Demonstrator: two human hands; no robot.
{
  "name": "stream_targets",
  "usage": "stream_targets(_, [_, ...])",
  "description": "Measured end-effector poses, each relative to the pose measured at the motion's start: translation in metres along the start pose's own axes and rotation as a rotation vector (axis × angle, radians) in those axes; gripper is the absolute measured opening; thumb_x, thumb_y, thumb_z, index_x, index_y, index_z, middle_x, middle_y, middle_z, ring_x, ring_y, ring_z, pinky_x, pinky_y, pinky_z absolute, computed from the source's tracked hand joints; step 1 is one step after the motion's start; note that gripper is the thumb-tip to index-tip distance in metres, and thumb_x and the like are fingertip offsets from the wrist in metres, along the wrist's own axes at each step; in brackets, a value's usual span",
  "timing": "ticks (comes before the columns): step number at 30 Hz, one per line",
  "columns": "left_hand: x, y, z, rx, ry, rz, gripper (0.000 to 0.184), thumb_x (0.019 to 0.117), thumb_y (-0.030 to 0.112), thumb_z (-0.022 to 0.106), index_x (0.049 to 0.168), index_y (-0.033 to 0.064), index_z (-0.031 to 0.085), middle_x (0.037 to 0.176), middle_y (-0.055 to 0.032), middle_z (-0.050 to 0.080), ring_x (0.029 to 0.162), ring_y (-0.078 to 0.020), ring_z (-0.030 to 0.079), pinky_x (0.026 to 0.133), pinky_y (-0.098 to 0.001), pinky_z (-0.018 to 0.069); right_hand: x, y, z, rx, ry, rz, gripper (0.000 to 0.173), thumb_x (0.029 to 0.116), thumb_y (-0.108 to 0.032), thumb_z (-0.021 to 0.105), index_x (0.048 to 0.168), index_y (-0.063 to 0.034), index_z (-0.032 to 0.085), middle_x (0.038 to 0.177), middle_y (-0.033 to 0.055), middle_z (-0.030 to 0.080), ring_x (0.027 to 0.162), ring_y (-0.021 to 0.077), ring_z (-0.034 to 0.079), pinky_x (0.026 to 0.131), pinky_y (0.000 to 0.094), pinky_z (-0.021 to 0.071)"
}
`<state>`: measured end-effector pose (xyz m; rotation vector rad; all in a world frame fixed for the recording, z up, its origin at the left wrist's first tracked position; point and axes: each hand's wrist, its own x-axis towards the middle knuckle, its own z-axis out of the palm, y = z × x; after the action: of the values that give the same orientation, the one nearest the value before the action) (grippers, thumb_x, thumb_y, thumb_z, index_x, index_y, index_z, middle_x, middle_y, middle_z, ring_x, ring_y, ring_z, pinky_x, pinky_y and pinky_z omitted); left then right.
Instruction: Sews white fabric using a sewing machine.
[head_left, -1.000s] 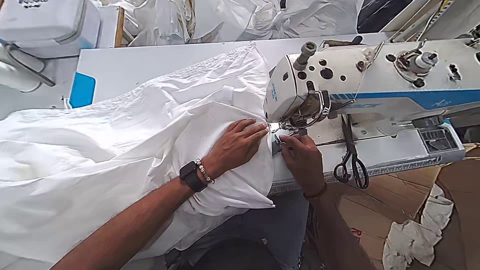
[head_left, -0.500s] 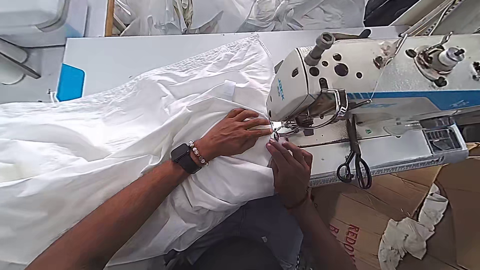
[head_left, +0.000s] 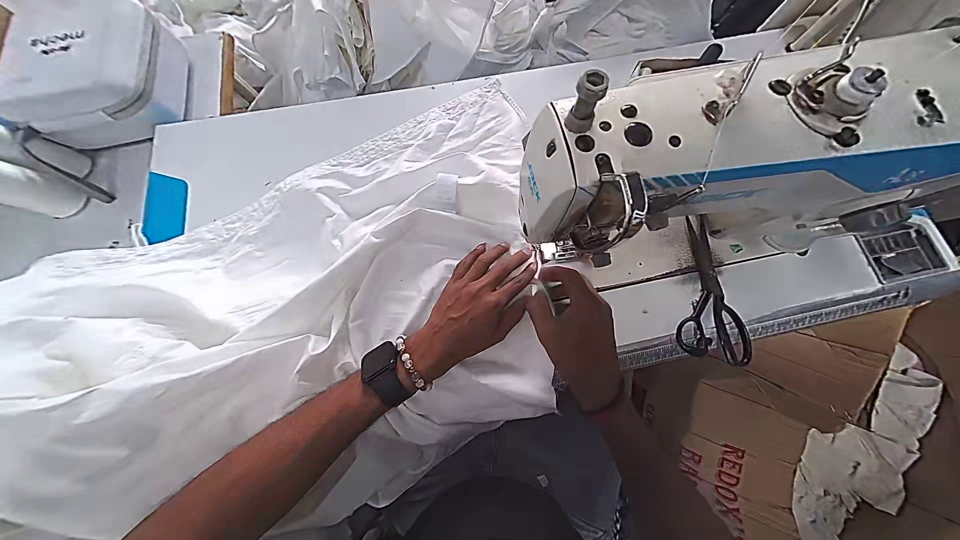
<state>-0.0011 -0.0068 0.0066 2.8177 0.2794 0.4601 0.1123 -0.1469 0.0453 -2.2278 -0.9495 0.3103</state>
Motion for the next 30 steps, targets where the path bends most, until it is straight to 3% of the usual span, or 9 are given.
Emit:
stream_targets(1, [-0.001, 0.000, -0.001, 0.016, -0.029, -0.005, 0.047, 0.1065, 0.041, 0.042, 0.146, 0.0229, 0.060, 0.159, 0.0004, 0.047, 0.152, -0.0244, 0.035, 0.126, -0.0509, 0.0246, -0.022, 0.001, 0.002, 0.090, -0.028, 0.027, 0.044, 0.0934, -0.031, 0.067, 0.127, -0.0029, 0.065, 0.096, 0.0053, 0.073, 0.073, 0.0144, 0.069, 0.064, 0.0379, 0.0595])
stream_targets(3, [-0.001, 0.001, 0.001, 0.043, -0.037, -0.016, 0.049, 0.1066, 0.044, 0.040, 0.147, 0.0237, 0.059, 0.161, 0.0017, 0.045, 0.153, -0.0241, 0.032, 0.126, -0.0509, 0.0220, -0.071, -0.002, 0.008, 0.283, -0.086, 0.107, 0.052, 0.0951, -0.031, 0.066, 0.135, -0.0002, 0.057, 0.086, 0.0008, 0.074, 0.068, 0.0069, 0.070, 0.061, 0.0303, 0.0613])
stream_targets(6, [0.001, 0.002, 0.002, 0.062, 0.000, -0.028, 0.046, 0.1062, 0.039, 0.041, 0.142, 0.0229, 0.064, 0.156, 0.0006, 0.050, 0.150, -0.0252, 0.036, 0.124, -0.0497, 0.0238, -0.116, -0.013, 0.011, 0.445, -0.011, 0.208, 0.041, 0.0957, -0.022, 0.060, 0.130, 0.0020, 0.063, 0.079, -0.0025, 0.072, 0.065, -0.0001, 0.068, 0.058, 0.0210, 0.0590])
stream_targets(10, [0.005, -0.001, 0.002, 0.081, 0.050, 0.001, 0.040, 0.1061, 0.035, 0.044, 0.135, 0.0235, 0.069, 0.148, -0.0010, 0.057, 0.145, -0.0261, 0.040, 0.120, -0.0482, 0.0275, -0.104, -0.007, 0.005, 0.563, 0.033, 0.207, 0.037, 0.0998, -0.015, 0.058, 0.131, 0.0034, 0.063, 0.084, -0.0013, 0.075, 0.068, -0.0004, 0.069, 0.060, 0.0183, 0.0599])
stream_targets(19, [0.012, -0.010, -0.002, 0.106, 0.094, 0.085, 0.033, 0.1044, 0.032, 0.051, 0.125, 0.0230, 0.075, 0.135, -0.0023, 0.064, 0.135, -0.0259, 0.049, 0.115, -0.0460, 0.0331, -0.074, 0.004, 0.006, 0.436, 0.037, 0.178, 0.040, 0.0965, -0.016, 0.061, 0.134, -0.0035, 0.066, 0.090, -0.0013, 0.075, 0.062, -0.0012, 0.063, 0.054, 0.0186, 0.0548])
stream_targets(23, [0.016, -0.014, -0.004, 0.133, 0.108, 0.148, 0.029, 0.1031, 0.033, 0.055, 0.116, 0.0229, 0.078, 0.130, -0.0012, 0.067, 0.131, -0.0253, 0.051, 0.112, -0.0452, 0.0346, -0.067, 0.005, 0.010, 0.372, 0.035, 0.202, 0.042, 0.0931, -0.019, 0.063, 0.132, -0.0052, 0.068, 0.083, -0.0028, 0.072, 0.059, -0.0006, 0.061, 0.053, 0.0195, 0.0531])
stream_targets(25, [0.015, -0.012, -0.004, 0.153, 0.103, 0.146, 0.029, 0.1038, 0.033, 0.054, 0.116, 0.0225, 0.078, 0.130, -0.0010, 0.067, 0.132, -0.0248, 0.051, 0.113, -0.0449, 0.0339, -0.066, 0.004, 0.009, 0.308, 0.023, 0.202, 0.042, 0.0919, -0.022, 0.063, 0.131, -0.0074, 0.069, 0.086, -0.0032, 0.074, 0.065, -0.0007, 0.065, 0.057, 0.0209, 0.0560])
stream_targets(30, [0.014, -0.011, -0.003, 0.138, 0.098, 0.111, 0.030, 0.1033, 0.032, 0.053, 0.121, 0.0241, 0.076, 0.132, -0.0001, 0.066, 0.132, -0.0243, 0.051, 0.112, -0.0447, 0.0342, -0.064, 0.006, 0.008, 0.249, 0.059, 0.138, 0.040, 0.0936, -0.018, 0.060, 0.130, -0.0062, 0.070, 0.079, -0.0025, 0.073, 0.055, -0.0005, 0.059, 0.049, 0.0206, 0.0508])
